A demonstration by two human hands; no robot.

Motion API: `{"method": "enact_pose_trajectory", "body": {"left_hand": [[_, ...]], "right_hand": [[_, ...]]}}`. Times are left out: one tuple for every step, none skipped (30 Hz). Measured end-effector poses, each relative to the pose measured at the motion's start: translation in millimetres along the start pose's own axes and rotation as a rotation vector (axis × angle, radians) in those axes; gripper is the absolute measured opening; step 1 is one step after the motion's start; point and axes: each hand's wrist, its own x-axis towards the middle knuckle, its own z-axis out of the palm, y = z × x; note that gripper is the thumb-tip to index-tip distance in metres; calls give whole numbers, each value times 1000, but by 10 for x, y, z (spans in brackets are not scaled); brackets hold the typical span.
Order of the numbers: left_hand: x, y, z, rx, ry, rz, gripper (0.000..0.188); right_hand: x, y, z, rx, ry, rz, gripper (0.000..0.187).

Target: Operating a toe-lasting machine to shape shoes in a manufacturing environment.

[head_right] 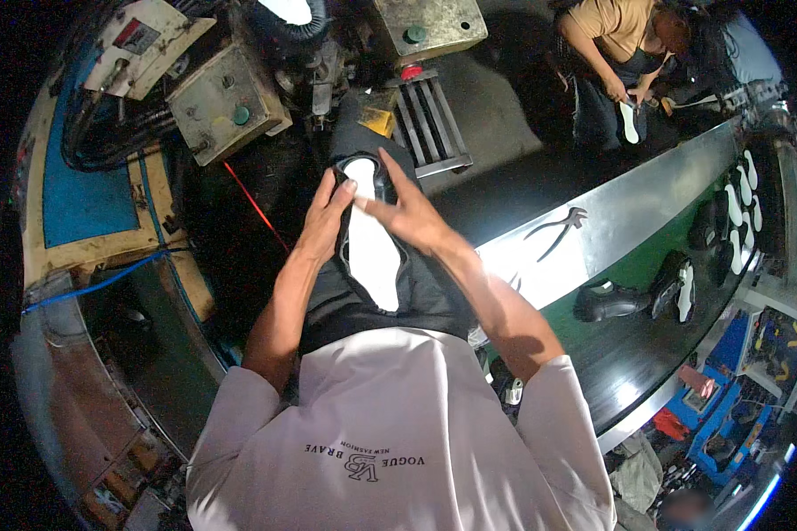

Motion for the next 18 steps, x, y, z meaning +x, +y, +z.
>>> {"method": "enact_pose_trajectory", "body": {"left_hand": [[-69,-8,-4,116,-25,21,63],[-161,-11,-4,229,-26,23,70],[-270,-6,-19,195,-76,-79,81],[-404,-2,-19,202,-87,-144,76],[-504,-2,-10,0,-58,-214,73],[-598,3,-7,-186,-9,-355,70],[-673,14,-14,-293,-2,-386,69],[-720,31,-29,-405,-14,-391,68],[-747,42,-22,-492,-87,-354,66],[-726,56,-31,-455,-40,-414,66],[-674,72,-32,-470,-76,-429,65],[-604,88,-41,-492,-124,-436,63],[-479,124,-83,-466,-101,-456,61],[-379,153,-121,-348,-23,-370,62],[-172,155,-125,-13,120,-174,57],[29,149,-140,294,262,38,53],[206,154,-189,286,265,74,53],[391,159,-257,533,239,224,45]], "right_hand": [[-136,20,54,-29,17,-18,102],[-299,16,112,-57,30,-11,105],[-439,-14,134,-210,85,50,105],[-627,-62,177,-281,116,-79,104],[-809,-111,219,-489,117,-256,104],[-1007,-171,234,-746,76,-388,103],[-1150,-216,305,-960,-30,-356,101],[-1214,-252,331,-1156,-125,-368,99],[-1196,-268,317,-1269,-108,-325,93],[-1192,-281,307,-1276,-95,-282,93],[-1150,-286,267,-1255,-82,-261,93],[-1105,-286,226,-1240,-53,-241,93],[-1085,-289,203,-1228,-63,-224,89],[-1060,-290,163,-1247,-60,-232,89],[-1051,-294,131,-1214,-58,-264,88],[-1059,-297,108,-1190,-52,-315,87],[-1068,-301,94,-1172,-70,-314,85],[-1089,-304,93,-1217,-65,-378,82]]}}
